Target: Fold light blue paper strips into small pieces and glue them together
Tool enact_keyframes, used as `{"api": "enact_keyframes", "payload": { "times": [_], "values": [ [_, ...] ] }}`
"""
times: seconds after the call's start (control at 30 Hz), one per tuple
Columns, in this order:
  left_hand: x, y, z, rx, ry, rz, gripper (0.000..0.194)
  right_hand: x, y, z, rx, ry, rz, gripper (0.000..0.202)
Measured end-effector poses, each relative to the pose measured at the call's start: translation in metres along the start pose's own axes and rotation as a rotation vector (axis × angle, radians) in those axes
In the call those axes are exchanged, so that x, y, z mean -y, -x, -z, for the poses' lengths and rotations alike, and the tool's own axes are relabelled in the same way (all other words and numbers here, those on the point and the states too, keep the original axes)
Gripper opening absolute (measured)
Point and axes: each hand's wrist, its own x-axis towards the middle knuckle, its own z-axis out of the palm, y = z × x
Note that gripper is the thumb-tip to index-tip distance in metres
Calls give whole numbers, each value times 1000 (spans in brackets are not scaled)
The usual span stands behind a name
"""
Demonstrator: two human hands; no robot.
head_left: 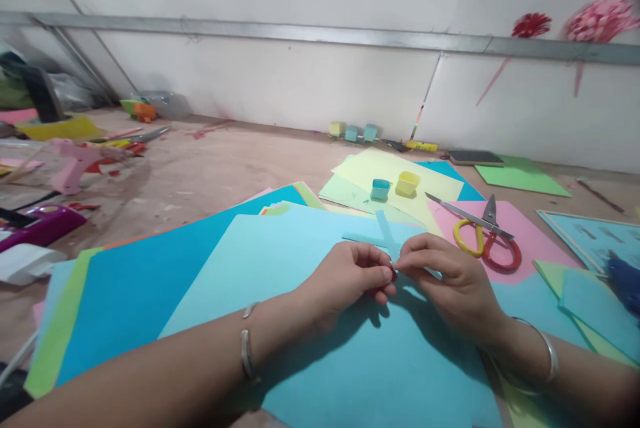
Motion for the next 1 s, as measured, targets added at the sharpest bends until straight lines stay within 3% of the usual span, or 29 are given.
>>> {"api": "enact_keyframes", "payload": {
  "times": [0.33, 0.47, 0.57, 0.67, 0.77, 0.9, 1.0],
  "values": [
    [-3, 1, -5, -90, -145, -112, 13, 1, 1, -3, 20, 38, -6, 18],
    [-8, 3, -8, -91, -121, -72, 13, 1, 3, -4, 3, 53, 9, 15],
    [-11, 4, -8, -96, -98, -36, 15, -2, 5, -4, -52, 83, -68, 14],
    [-10, 3, -4, -78, -72, -22, 14, -2, 5, -3, -3, 43, -133, 8],
    [-5, -1, 3, -13, -3, -3, 7, -1, 2, 1, 74, -32, -42, 6],
    [0, -6, 9, 41, 59, -1, 18, 0, 0, 2, 31, -17, 84, 12],
    [-2, -4, 9, 32, 26, -20, 12, -2, 0, 1, 22, 51, 126, 19]
  ]
}}
